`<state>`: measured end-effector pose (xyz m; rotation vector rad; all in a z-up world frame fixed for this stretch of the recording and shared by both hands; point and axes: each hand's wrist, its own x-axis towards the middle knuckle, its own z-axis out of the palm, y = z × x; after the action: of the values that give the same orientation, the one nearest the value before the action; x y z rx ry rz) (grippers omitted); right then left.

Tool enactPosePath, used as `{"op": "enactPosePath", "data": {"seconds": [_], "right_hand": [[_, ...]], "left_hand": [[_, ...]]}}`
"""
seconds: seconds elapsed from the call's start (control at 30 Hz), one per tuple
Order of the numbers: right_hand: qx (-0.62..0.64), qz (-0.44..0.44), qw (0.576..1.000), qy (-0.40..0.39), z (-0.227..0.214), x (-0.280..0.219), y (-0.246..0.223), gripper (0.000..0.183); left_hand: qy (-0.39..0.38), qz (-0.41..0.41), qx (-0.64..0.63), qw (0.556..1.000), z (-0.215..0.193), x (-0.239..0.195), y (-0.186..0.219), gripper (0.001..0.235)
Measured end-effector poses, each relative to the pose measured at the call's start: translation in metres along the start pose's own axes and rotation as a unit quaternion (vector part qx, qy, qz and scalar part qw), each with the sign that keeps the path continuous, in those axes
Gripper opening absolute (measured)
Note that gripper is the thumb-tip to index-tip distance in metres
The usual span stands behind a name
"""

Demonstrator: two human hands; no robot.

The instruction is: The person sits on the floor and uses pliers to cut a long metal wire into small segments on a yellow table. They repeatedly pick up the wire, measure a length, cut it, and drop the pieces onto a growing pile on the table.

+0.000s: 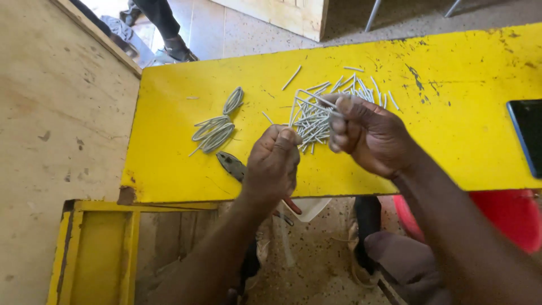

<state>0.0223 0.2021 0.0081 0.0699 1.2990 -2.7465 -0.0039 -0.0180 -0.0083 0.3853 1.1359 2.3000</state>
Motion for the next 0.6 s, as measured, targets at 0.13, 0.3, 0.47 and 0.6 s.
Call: {"op": "enactPosePath", "data": {"seconds": [0.13,0.3,0.47,0.6], "right_hand": [[0.023,-0.051,0.998,-0.019,0.014,0.014,0.023,0.042],[-0.069,-0.039,0.983,0.166,0.046,0.005,0.023,0.044],[-0.142,-0.022,0.972,0.184,0.036,0.007,0.039,0.057],[-0.148,-0.021,0.977,0.155,0.02,0.01,0.031,0.042]], "left_hand": [[0.08,0.052,0.074,0.993,0.017,0.003,-0.014,0.024],[0.084,-0.012,0.039,0.996,0.038,-0.01,-0.01,0.021],[0.069,-0.048,0.05,0.995,0.048,-0.018,-0.009,0.025],[0.048,-0.066,0.044,0.996,0.043,-0.018,0.012,0.024]]}}
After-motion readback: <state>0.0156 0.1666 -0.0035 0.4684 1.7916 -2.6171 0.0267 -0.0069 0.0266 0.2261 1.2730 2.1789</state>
